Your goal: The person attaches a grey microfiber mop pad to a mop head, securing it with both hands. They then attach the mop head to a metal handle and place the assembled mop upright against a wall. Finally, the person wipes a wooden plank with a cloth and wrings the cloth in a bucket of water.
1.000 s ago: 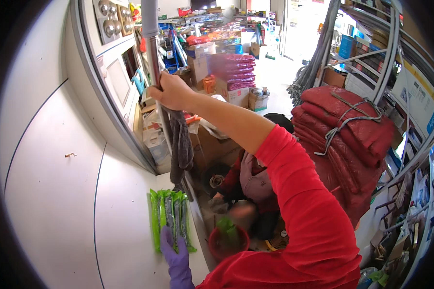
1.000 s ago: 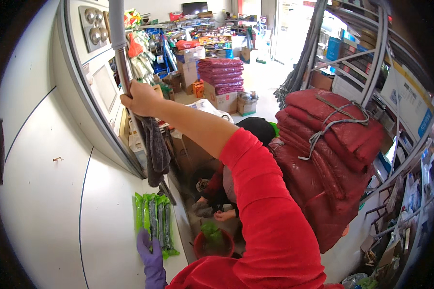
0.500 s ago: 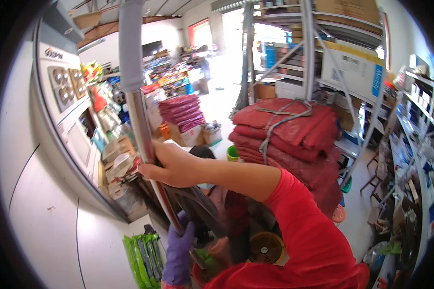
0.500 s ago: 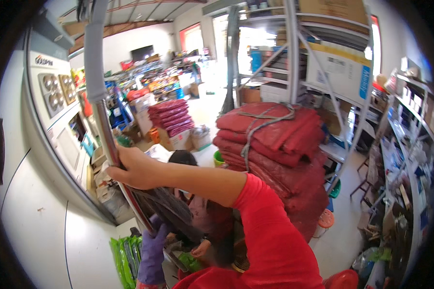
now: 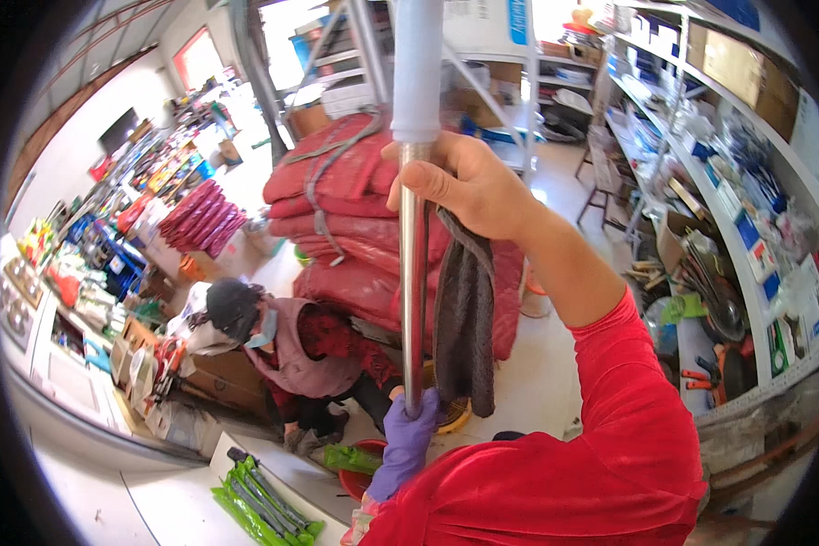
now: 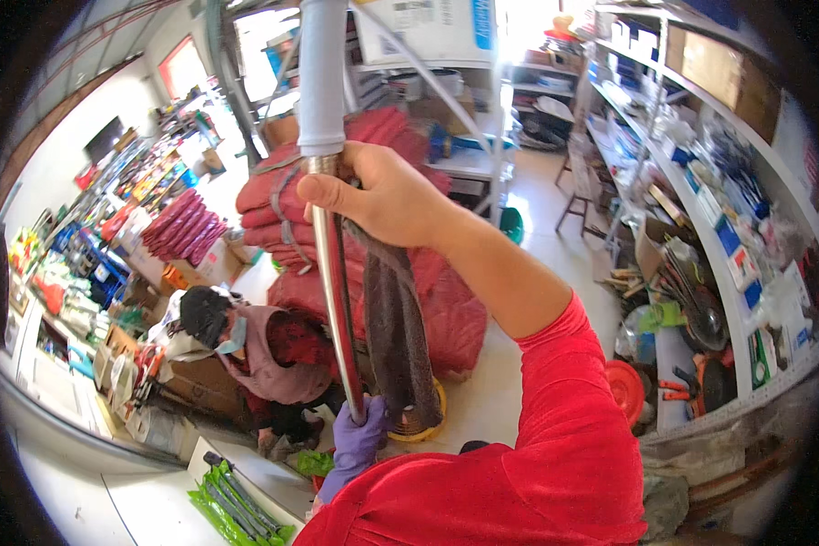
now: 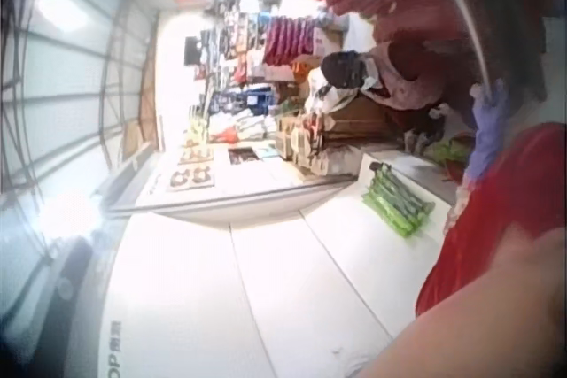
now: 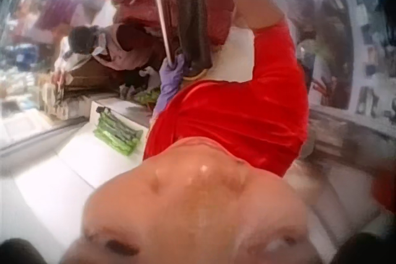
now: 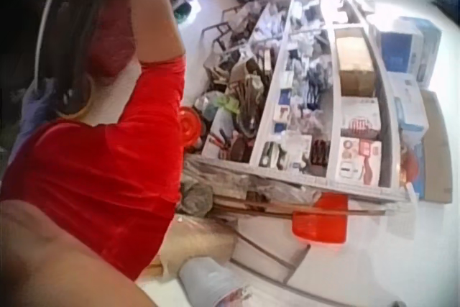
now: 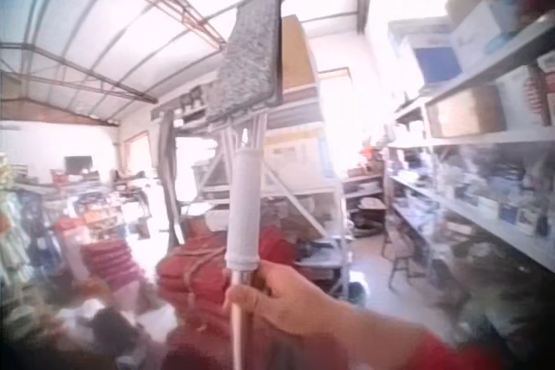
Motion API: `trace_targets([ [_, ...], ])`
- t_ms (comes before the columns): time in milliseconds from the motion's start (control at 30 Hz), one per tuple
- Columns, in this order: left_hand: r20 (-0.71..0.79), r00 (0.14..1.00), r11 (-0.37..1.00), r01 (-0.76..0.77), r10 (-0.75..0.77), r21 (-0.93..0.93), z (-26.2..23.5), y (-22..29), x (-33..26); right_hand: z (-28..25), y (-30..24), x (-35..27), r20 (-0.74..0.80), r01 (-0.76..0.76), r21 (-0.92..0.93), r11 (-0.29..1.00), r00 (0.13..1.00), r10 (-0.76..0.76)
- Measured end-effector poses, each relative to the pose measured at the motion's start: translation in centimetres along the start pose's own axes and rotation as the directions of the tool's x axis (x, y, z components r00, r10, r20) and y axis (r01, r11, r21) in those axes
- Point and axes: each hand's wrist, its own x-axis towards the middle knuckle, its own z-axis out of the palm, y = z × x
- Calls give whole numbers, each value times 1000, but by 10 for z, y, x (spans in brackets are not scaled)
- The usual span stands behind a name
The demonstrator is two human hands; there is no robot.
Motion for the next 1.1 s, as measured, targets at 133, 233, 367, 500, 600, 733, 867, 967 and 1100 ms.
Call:
trace_targets([
  [133,200,975,994,-91,101,-61,82,-31,27,-83,29,-48,-85,-91,72,993,992,98],
  [233,418,908,1000,-8,1,17,160,-52,48,-162,48,-93,-233,-117,-7,993,966,112],
  [367,371,929,998,36,-12,-60,279,-75,51,-274,72,-145,-361,-164,-131,978,926,107],
  [500,467,884,999,-39,26,18,373,-81,82,-366,88,-182,-423,-230,-165,959,895,141],
  [600,553,826,984,-170,114,51,423,-77,118,-411,105,-194,-482,-215,-191,958,871,99],
  [733,674,694,875,-461,254,145,500,-88,171,-478,139,-221,-559,-215,-255,943,828,38],
  [867,722,683,908,-364,111,205,556,-80,199,-531,182,-243,-633,-329,-307,893,771,67],
  [967,742,664,833,-456,85,313,583,-97,237,-571,213,-249,-690,-485,-243,840,695,202],
  [1100,770,638,807,-450,-8,382,630,-96,295,-636,266,-242,-720,-482,-371,794,689,82],
])
